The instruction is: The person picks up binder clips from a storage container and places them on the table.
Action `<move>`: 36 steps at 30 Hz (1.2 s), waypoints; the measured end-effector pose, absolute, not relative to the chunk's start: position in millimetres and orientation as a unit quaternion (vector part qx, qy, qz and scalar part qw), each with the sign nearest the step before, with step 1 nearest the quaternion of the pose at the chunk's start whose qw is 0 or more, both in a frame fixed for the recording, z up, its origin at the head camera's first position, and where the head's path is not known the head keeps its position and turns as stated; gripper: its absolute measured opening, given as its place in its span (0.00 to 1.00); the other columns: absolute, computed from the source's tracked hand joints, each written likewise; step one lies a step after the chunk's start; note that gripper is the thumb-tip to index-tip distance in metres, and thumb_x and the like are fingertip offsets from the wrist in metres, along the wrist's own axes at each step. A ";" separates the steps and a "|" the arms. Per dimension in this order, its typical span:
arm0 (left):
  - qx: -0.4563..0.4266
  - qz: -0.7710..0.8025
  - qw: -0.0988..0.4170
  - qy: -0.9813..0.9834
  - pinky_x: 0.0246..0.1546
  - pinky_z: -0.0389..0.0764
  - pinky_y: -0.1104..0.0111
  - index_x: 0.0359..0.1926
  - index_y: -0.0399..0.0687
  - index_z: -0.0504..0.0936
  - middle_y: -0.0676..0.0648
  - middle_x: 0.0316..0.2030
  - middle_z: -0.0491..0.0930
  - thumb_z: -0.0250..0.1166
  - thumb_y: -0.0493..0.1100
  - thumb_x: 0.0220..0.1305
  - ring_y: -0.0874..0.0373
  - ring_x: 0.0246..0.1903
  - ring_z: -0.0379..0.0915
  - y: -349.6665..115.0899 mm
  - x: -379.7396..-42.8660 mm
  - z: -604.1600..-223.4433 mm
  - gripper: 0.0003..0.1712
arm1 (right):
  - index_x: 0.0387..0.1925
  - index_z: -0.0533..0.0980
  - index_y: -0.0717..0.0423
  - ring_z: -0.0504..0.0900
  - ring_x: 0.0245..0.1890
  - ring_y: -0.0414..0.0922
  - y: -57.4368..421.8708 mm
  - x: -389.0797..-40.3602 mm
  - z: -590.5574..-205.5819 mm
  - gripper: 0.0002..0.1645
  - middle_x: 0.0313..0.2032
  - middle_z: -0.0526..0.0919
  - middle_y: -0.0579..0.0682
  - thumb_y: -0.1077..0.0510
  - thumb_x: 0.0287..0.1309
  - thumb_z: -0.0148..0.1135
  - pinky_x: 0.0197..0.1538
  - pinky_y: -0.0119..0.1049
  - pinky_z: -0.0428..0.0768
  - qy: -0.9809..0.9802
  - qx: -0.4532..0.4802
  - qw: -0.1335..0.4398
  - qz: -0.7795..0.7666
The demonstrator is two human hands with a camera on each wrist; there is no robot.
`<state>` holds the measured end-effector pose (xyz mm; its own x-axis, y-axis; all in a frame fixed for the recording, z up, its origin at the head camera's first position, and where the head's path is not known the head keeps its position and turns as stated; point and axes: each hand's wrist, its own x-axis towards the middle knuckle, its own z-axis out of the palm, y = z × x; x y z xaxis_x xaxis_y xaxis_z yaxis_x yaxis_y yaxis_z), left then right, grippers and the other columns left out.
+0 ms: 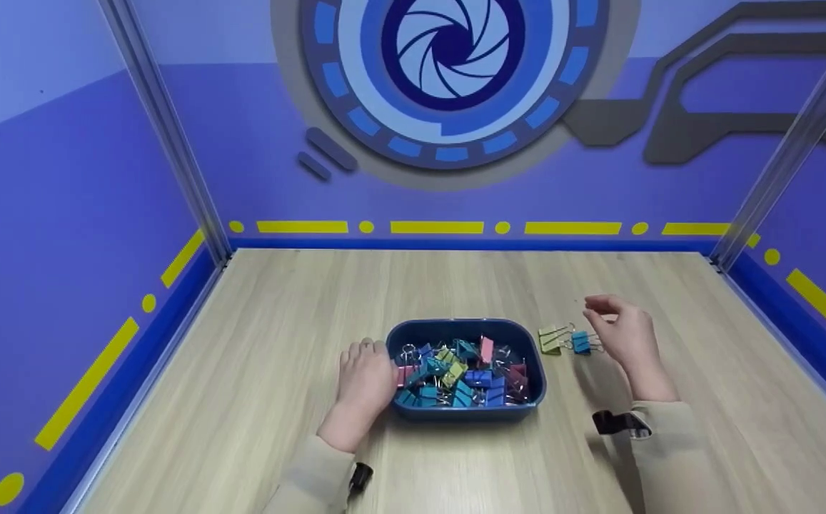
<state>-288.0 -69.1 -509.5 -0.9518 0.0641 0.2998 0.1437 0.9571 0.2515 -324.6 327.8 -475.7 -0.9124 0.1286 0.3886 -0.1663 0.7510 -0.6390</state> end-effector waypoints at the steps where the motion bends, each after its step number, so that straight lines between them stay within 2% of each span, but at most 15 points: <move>1: -0.053 -0.135 0.145 -0.979 0.44 0.70 0.55 0.46 0.32 0.81 0.38 0.40 0.80 0.65 0.45 0.66 0.44 0.42 0.73 -69.0 -288.3 -509.6 0.18 | 0.52 0.82 0.63 0.85 0.49 0.58 324.2 -324.2 -474.2 0.16 0.48 0.88 0.63 0.59 0.68 0.64 0.49 0.38 0.84 -0.910 0.012 0.214 0.355; 4: -0.055 -0.136 0.143 -0.979 0.44 0.70 0.55 0.47 0.32 0.81 0.38 0.40 0.80 0.64 0.45 0.67 0.44 0.42 0.73 -69.2 -288.7 -509.7 0.18 | 0.51 0.84 0.62 0.86 0.46 0.55 312.5 -322.9 -470.4 0.16 0.45 0.89 0.61 0.56 0.67 0.65 0.43 0.24 0.78 -0.907 0.016 0.216 0.360; 7: -0.055 -0.137 0.141 -0.979 0.44 0.70 0.55 0.47 0.32 0.81 0.38 0.41 0.80 0.64 0.45 0.67 0.43 0.43 0.73 -69.5 -288.8 -509.9 0.18 | 0.48 0.85 0.61 0.87 0.42 0.50 299.1 -321.1 -466.7 0.15 0.43 0.90 0.60 0.55 0.66 0.66 0.41 0.21 0.75 -0.905 0.017 0.208 0.371; 11: -0.057 -0.140 0.150 -0.977 0.44 0.71 0.54 0.45 0.32 0.81 0.37 0.40 0.80 0.65 0.44 0.66 0.43 0.43 0.73 -69.6 -288.8 -510.5 0.17 | 0.46 0.85 0.62 0.84 0.34 0.40 279.0 -317.8 -462.1 0.15 0.39 0.90 0.60 0.55 0.67 0.66 0.35 0.24 0.77 -0.899 0.014 0.169 0.405; 13: -0.058 -0.139 0.154 -0.976 0.44 0.70 0.54 0.44 0.32 0.81 0.37 0.39 0.80 0.65 0.44 0.66 0.43 0.42 0.73 -69.4 -288.6 -510.6 0.17 | 0.46 0.85 0.64 0.83 0.31 0.37 268.1 -314.8 -460.3 0.15 0.38 0.89 0.60 0.56 0.67 0.66 0.32 0.26 0.78 -0.891 0.015 0.143 0.431; 18: -0.058 -0.132 0.155 -0.977 0.43 0.70 0.56 0.45 0.32 0.81 0.38 0.38 0.80 0.65 0.44 0.66 0.44 0.41 0.73 -69.2 -287.8 -509.6 0.17 | 0.44 0.84 0.69 0.87 0.32 0.47 242.1 -308.7 -462.7 0.14 0.36 0.89 0.62 0.59 0.67 0.65 0.32 0.28 0.81 -0.874 0.022 0.103 0.475; 21: -0.058 -0.129 0.153 -0.978 0.44 0.71 0.55 0.46 0.32 0.81 0.38 0.39 0.81 0.65 0.45 0.67 0.44 0.42 0.74 -69.1 -287.6 -508.9 0.18 | 0.41 0.84 0.68 0.88 0.33 0.49 228.1 -306.1 -468.5 0.12 0.33 0.89 0.60 0.59 0.67 0.64 0.34 0.28 0.80 -0.876 0.022 0.087 0.474; 28: -0.052 -0.132 0.144 -0.979 0.44 0.70 0.56 0.47 0.31 0.81 0.38 0.39 0.80 0.64 0.45 0.68 0.44 0.41 0.73 -68.6 -288.6 -507.9 0.18 | 0.34 0.86 0.59 0.78 0.23 0.39 195.8 -301.9 -483.2 0.07 0.29 0.88 0.52 0.59 0.63 0.68 0.30 0.31 0.76 -0.909 0.066 0.089 0.401; 36: -0.054 -0.137 0.154 -0.977 0.44 0.71 0.55 0.46 0.31 0.81 0.38 0.39 0.80 0.65 0.44 0.66 0.43 0.42 0.74 -67.8 -287.5 -508.3 0.18 | 0.27 0.83 0.57 0.77 0.24 0.40 175.5 -307.1 -497.5 0.09 0.25 0.85 0.48 0.57 0.55 0.75 0.35 0.39 0.79 -0.947 0.069 0.083 0.303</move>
